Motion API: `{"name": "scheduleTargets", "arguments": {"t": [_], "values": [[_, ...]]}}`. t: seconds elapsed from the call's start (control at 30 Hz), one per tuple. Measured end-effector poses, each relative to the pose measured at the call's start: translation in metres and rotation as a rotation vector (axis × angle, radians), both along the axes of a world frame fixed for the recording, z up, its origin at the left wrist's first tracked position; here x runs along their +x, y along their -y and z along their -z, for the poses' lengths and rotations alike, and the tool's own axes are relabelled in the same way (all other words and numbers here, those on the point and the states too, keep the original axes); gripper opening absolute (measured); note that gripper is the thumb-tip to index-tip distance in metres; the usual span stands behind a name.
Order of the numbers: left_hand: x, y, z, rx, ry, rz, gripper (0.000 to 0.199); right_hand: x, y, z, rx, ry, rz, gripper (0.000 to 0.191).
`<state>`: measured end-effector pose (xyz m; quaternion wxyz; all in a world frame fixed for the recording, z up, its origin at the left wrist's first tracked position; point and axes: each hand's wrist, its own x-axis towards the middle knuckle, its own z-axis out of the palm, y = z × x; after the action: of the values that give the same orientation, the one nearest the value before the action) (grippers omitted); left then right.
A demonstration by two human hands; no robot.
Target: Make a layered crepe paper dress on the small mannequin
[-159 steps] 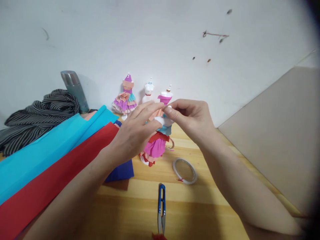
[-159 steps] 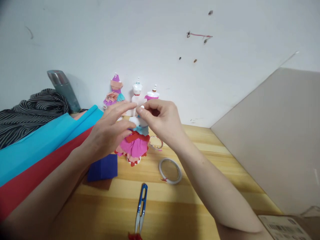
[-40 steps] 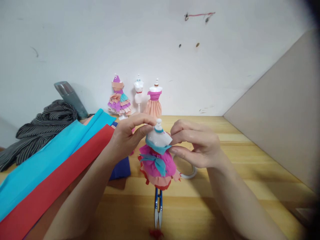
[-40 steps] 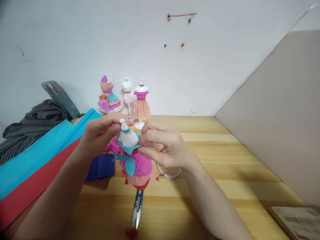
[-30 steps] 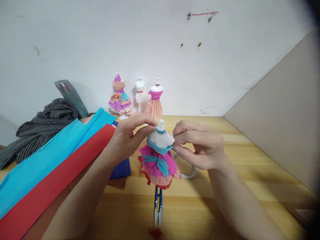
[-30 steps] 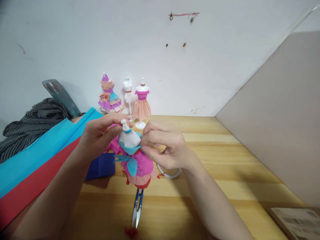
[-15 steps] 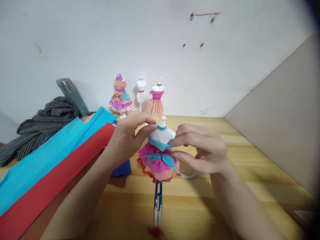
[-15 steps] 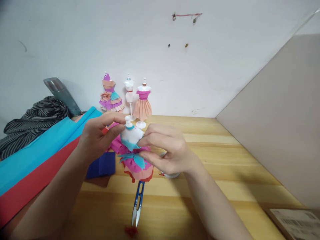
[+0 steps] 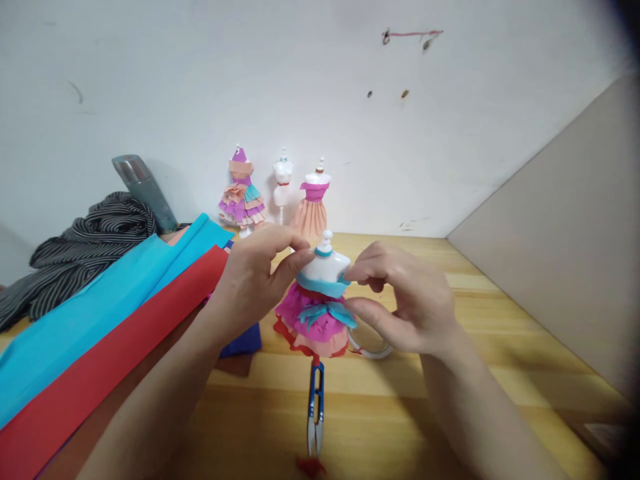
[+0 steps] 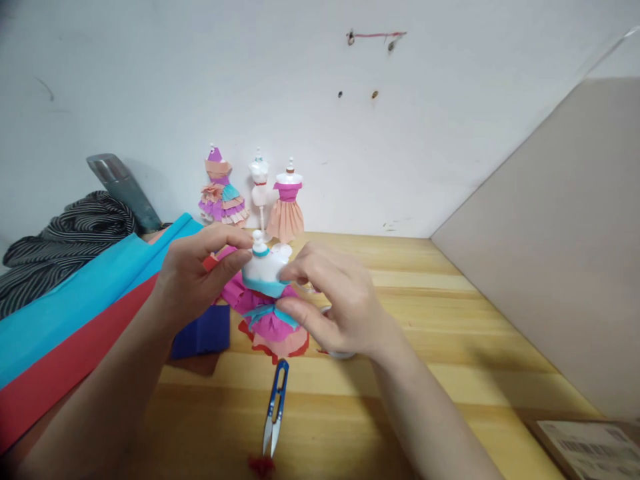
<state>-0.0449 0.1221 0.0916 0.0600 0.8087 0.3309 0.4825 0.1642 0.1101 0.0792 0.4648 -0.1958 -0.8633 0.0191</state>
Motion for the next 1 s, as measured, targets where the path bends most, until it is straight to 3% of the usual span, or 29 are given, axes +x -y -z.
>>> {"name": "scheduleTargets", "arguments": {"t": [0.1,0.3,0.67,1.0], "values": [[0.001,0.003,-0.001,0.006,-0.017,-0.045,0.020,-0.001,0.001,0.002,0.129,0.066,0.100,0.025],[0.004,0.010,-0.002,0.014,-0.029,-0.150,0.018,-0.007,-0.002,0.006,0.326,0.103,0.259,0.025],[0.007,0.012,-0.001,0.046,-0.026,-0.233,0.018,-0.019,-0.009,0.025,0.501,-0.044,0.360,0.023],[0.010,0.015,-0.001,0.059,-0.004,-0.220,0.017,-0.025,-0.005,0.027,0.454,-0.200,0.368,0.026]]}}
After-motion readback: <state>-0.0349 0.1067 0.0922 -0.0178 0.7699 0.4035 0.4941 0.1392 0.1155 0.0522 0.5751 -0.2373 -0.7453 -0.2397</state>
